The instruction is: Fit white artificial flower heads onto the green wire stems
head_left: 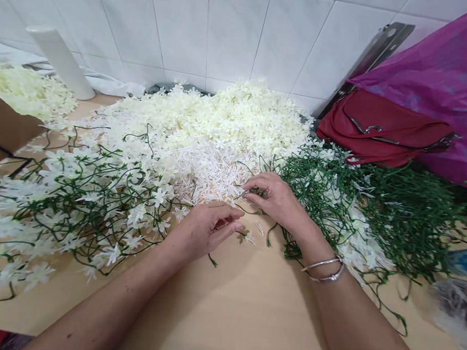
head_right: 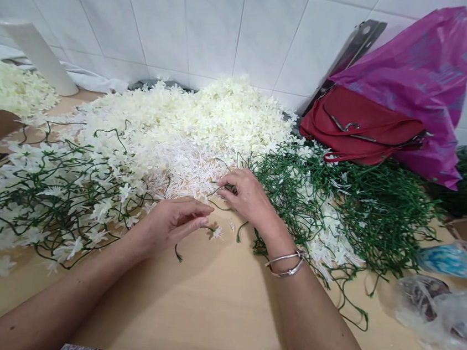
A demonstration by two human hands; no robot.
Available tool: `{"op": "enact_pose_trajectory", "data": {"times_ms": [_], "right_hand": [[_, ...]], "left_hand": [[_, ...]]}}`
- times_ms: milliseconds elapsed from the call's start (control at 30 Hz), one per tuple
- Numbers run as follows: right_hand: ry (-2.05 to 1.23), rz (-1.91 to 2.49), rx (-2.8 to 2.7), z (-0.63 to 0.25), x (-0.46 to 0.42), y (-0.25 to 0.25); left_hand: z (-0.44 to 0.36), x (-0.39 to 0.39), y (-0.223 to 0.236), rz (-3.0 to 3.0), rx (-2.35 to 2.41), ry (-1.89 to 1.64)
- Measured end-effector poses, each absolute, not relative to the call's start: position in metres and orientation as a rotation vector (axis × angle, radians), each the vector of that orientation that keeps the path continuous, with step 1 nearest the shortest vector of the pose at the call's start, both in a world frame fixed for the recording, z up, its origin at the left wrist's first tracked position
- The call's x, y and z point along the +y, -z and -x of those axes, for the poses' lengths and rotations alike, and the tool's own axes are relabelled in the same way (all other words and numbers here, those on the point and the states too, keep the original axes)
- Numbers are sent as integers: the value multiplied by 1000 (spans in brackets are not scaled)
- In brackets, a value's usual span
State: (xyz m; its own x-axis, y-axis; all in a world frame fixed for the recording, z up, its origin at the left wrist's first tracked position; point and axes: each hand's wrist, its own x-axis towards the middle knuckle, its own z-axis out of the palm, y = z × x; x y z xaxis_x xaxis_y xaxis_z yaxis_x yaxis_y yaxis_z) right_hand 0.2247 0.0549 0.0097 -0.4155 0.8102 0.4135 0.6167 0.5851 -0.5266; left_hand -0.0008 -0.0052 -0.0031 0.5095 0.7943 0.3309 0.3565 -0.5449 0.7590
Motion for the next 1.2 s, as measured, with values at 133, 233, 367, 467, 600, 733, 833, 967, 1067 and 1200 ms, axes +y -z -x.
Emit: {"op": "enact_pose_trajectory", "data": {"times_ms": [133, 233, 367, 467, 600, 733, 833, 967, 1067, 1200], "right_hand": [[-334, 1186, -2091, -228, 58, -7], [-355, 1204, -1898, -227, 57, -7], [-557, 1175, -1740, -218, 51, -10], [-728, 1117, -1729, -208, 45, -12], [-799, 1071, -1801, -199, 42, -15], [-864, 1050, -1713, -201, 44, -14], [-999, 1013, -1640, -202, 44, -13], [-1111, 983, -1633, -195, 38, -17], [-1144, 990, -1613, -194, 36, -22], [-1044, 1140, -1736, -212, 39, -29]], "left_hand": [[5, -1, 4, -2109, 1155, -1163], [8, 4, 5, -2050, 1348, -1306], [5, 5, 4, -1959, 1381, -1370], [1, 3, 3, -1883, 1303, -1313], [1, 3, 5, -1733, 1257, -1247], [2, 4, 5, -1581, 1213, -1278], [1, 3, 3, -1613, 1205, -1279], [0, -1, 1, -1658, 1164, -1296], [-1, -1, 1, -1563, 1125, -1282], [-1, 2, -1, -1432, 1153, -1321]]}}
